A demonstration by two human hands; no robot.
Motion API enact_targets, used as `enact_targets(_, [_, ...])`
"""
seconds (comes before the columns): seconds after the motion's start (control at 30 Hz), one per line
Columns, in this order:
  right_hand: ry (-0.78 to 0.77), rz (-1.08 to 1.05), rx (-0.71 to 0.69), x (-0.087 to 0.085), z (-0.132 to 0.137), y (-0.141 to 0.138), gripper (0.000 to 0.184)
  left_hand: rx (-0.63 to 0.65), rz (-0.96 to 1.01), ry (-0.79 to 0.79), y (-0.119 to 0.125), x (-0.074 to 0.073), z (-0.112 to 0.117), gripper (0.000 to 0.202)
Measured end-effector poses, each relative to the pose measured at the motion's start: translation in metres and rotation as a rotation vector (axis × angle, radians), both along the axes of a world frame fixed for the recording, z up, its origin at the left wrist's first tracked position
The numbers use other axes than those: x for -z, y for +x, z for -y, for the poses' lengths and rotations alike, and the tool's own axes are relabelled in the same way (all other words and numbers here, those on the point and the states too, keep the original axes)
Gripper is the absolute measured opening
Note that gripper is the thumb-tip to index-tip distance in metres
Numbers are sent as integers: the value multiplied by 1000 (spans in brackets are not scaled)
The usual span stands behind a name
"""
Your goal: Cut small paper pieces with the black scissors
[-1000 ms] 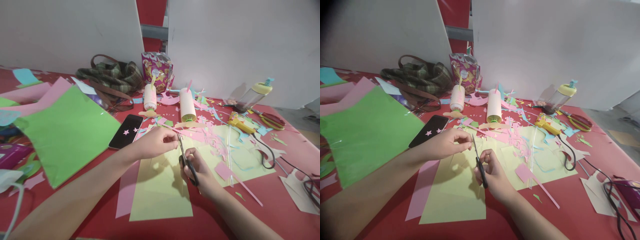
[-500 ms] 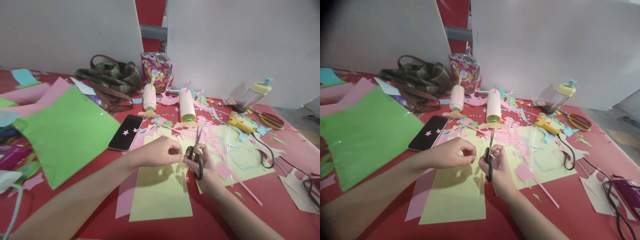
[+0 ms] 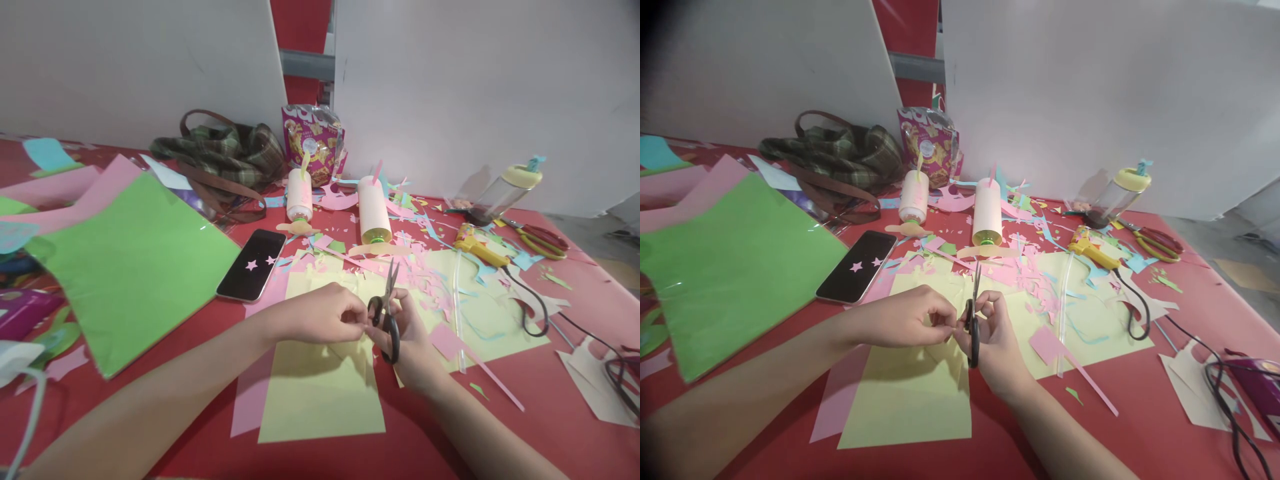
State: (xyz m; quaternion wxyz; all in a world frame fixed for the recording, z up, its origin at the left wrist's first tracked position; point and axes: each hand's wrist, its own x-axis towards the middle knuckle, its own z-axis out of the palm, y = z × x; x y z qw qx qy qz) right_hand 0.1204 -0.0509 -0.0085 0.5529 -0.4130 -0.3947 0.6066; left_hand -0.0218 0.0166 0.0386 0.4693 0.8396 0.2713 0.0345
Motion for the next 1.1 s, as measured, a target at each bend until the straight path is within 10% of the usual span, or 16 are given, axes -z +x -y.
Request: enact_targets(1.1, [-12, 19, 188, 5, -2, 0, 32, -115, 100, 69, 6, 5, 2, 19])
